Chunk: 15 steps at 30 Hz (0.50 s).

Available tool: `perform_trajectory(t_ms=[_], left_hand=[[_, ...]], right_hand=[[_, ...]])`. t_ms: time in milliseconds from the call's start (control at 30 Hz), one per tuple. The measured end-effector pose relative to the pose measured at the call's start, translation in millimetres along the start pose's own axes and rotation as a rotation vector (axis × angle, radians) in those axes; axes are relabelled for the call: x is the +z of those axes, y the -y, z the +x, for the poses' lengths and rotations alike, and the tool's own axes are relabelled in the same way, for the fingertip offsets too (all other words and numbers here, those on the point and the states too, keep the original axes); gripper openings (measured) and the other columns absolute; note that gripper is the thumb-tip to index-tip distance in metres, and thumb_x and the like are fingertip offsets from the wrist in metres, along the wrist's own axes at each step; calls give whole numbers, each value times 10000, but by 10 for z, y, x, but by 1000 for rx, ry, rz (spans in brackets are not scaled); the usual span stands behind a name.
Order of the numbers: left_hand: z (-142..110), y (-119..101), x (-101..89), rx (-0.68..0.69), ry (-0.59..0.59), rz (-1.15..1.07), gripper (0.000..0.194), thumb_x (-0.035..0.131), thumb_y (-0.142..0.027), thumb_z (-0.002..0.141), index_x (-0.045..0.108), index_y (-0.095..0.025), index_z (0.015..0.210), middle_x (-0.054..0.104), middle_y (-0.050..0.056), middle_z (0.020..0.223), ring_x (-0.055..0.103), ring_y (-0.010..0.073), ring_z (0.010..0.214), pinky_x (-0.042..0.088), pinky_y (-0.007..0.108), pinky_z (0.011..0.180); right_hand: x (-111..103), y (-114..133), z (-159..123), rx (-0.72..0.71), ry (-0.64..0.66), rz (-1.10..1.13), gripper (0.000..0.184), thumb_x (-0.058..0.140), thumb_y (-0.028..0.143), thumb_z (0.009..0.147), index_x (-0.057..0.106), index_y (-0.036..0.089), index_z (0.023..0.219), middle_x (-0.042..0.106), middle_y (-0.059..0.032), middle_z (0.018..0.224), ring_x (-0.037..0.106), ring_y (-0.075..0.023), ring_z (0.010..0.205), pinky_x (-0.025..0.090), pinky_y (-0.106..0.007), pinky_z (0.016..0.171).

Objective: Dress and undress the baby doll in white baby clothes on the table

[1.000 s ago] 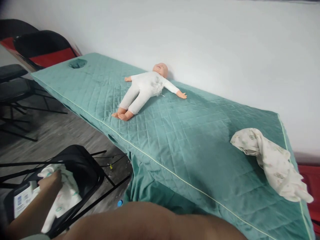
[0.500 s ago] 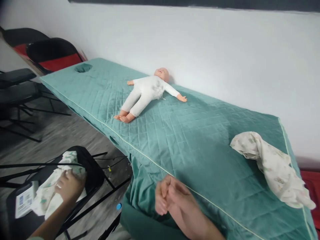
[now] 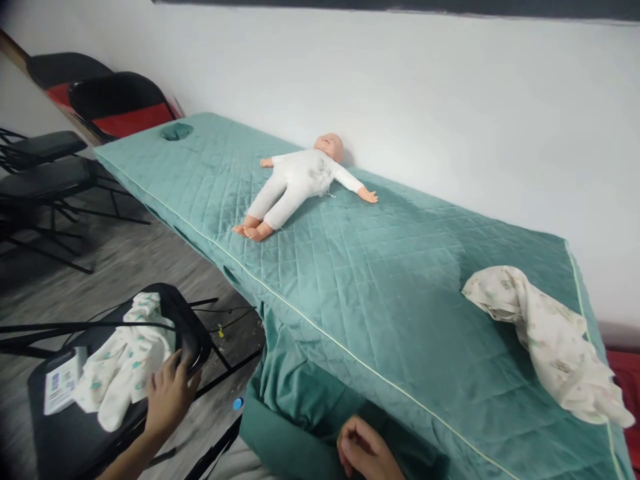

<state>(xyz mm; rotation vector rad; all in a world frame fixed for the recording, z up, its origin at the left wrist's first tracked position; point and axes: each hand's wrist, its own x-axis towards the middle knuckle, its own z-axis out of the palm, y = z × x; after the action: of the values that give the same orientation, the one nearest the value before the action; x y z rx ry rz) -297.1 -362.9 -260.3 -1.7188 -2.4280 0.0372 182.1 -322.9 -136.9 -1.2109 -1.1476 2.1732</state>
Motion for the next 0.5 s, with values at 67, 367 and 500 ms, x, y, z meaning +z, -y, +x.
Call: perform_trajectory(t_ms=[67,367,500], left_hand=[[-44,-13,60,55,35,19,470,318,-305,965,588,-89,1283,461,201,1473,389,323,1398,190,562,1195],[-26,78,150,249,107,74,413,413,-219,915,653,-144,1243,523,167,1443,441,309,1359,265,532,1172],[39,167,99,237,164,83,444,379,-171,909,651,-139,1258,507,164,1461,413,318,1380,246,554,1178]], right_hand=[[-23,-61,-28,25,16,-41,561,555,749,807,466,197,766,483,16,694,439,-114,638,349,-261,657],[-161,-238,-149,26,-53,-759,281,476,487,910,552,225,843,631,-36,893,575,-174,835,421,-264,781],[-147,-328,-177,38,-11,-803,290,409,472,949,547,234,856,655,-32,891,604,-168,843,420,-246,779]])
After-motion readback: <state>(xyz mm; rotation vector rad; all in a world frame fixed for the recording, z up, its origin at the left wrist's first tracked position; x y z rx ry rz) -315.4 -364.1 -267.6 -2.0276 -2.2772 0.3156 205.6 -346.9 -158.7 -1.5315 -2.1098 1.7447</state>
